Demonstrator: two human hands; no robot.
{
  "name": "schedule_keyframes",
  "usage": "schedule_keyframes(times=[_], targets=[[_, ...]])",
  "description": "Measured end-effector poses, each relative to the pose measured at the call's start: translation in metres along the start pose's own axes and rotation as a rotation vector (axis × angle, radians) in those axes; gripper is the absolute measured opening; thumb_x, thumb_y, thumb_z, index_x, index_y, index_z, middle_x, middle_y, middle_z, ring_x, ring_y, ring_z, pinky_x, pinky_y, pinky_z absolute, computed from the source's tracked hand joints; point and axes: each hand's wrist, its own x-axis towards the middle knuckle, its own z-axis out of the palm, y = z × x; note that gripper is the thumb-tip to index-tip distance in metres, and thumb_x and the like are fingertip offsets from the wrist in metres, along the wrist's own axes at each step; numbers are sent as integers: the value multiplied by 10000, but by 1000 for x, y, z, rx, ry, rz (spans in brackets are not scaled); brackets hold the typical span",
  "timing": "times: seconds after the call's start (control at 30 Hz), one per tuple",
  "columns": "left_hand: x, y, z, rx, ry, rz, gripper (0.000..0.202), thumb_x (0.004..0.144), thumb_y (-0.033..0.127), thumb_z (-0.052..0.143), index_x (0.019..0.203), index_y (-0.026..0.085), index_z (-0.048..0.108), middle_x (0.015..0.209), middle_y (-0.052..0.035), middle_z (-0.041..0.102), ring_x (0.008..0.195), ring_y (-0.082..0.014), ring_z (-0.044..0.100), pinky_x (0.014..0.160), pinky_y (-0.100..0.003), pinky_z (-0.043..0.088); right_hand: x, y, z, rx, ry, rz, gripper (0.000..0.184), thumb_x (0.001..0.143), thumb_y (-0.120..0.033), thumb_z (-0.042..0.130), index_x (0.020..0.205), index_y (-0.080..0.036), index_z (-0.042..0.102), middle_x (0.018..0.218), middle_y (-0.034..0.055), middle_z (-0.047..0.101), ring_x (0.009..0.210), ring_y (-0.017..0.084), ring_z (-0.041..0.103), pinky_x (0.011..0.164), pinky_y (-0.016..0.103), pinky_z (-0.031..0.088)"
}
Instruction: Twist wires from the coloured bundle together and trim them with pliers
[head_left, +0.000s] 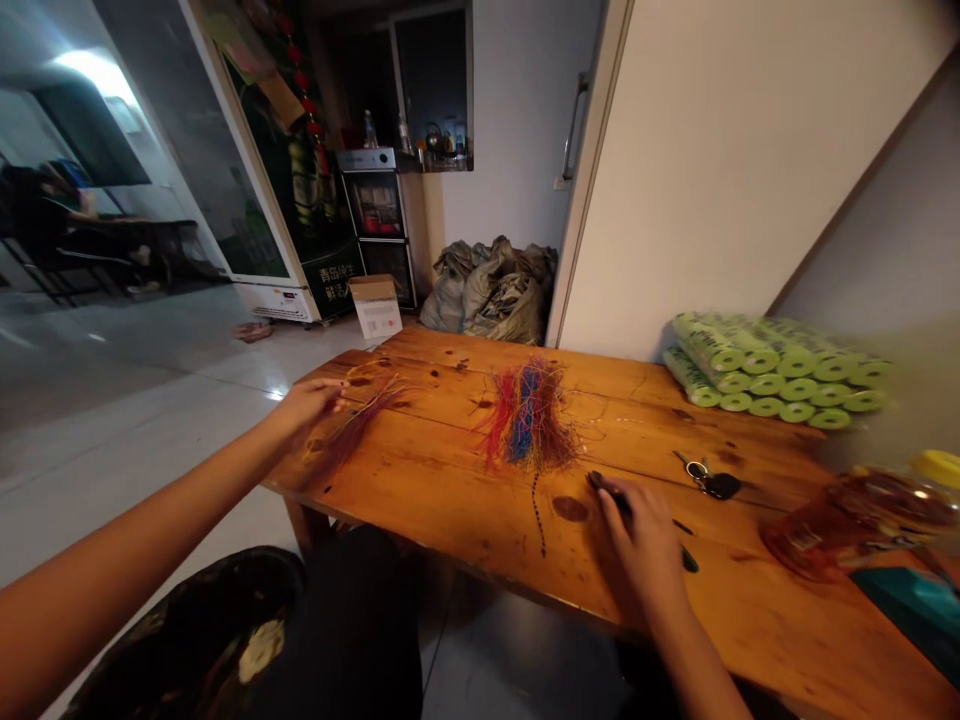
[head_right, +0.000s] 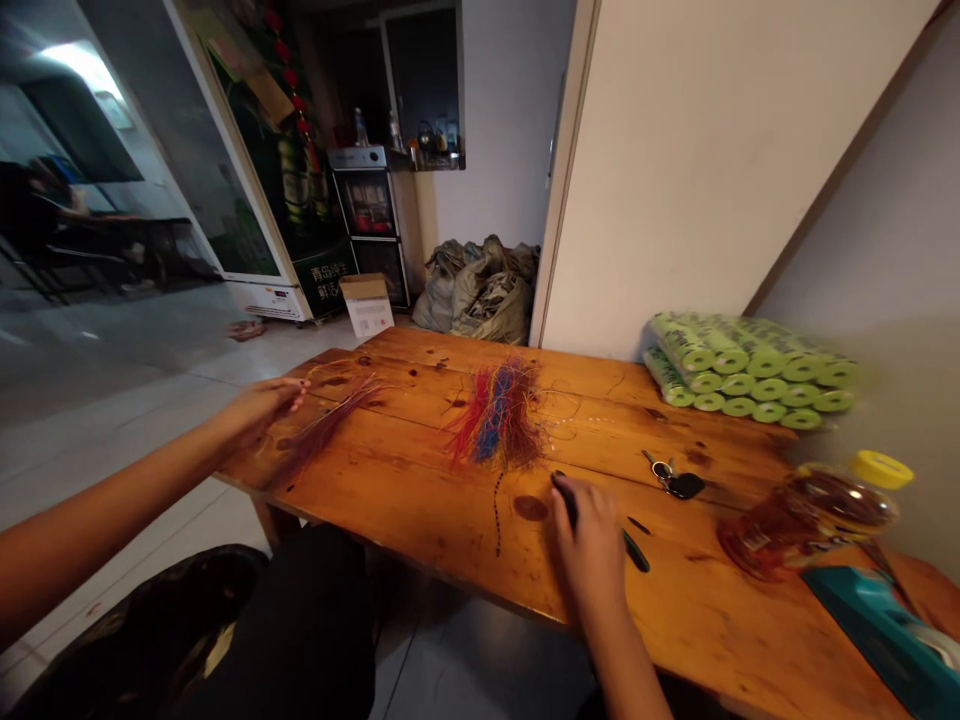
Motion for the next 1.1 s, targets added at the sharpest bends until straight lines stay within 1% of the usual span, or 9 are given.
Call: schedule_keyframes(times=[0.07,0.13,0.2,0.27,0.33,0.4,0.53,0.8,1.1], targets=[[-25,14,9,12,-155,-113,156,648,253,699,707,114,664,594,-19,605,450,-77,472,411,-186,350,-9,-35,12,438,-152,118,385,812,-507,450,916,-186,635,982,127,648,982,275,560,940,458,359],[-61,27,24,-11,-362,-271,189,674,334,657,762,167,669,692,-28,634,477,-84,469,425,-194,329,-17,-74,26,861,-383,266,429,796,-549,469,992,-201,627,1014,110,659,976,253,587,939,448,380],[-98,36,43,-9,-490,-229,192,714,369,600,719,182,647,745,-31,629,576,-114,507,511,-215,364,-21,-108,36,1208,-495,357,437,804,-552,467,1053,-221,605,1108,94,632,1065,230,555,946,425,389],[-128,41,59,-3,-591,-150,225,744,387,550,660,185,601,714,-16,599,668,-138,520,606,-233,378,-19,-131,39,1398,-475,365,403,823,-513,474,1086,-229,588,1177,77,598,1122,202,519,981,395,360],[-146,42,68,17,-644,-131,237,763,393,514,658,188,572,651,6,555,644,-139,492,612,-239,365,-14,-143,33,1464,-402,342,345,821,-489,498,984,-212,623,1076,72,644,1075,189,548,984,372,354],[-154,44,70,41,-685,-127,224,772,383,499,678,189,560,610,23,513,600,-131,454,583,-236,343,-10,-145,23,1475,-370,318,296,805,-481,531,782,-201,624,817,40,675,916,174,607,949,357,381],[-155,53,65,89,-753,-87,196,768,332,500,640,187,529,557,45,444,543,-113,392,536,-229,299,-9,-144,5,1478,-435,322,341,799,-480,547,607,-200,507,506,-45,504,576,123,541,831,347,447],[-152,65,50,90,-726,-106,215,696,364,534,586,180,521,528,42,431,527,-115,393,529,-235,300,-6,-150,-22,1492,-244,330,340,776,-461,591,600,-208,448,489,-76,336,484,91,366,668,277,469],[-164,38,34,-17,-718,-248,223,681,392,586,642,173,583,552,25,527,501,-107,448,497,-221,351,0,-140,-33,1510,-113,255,365,801,-451,565,587,-204,402,499,-88,176,421,80,200,424,182,352]])
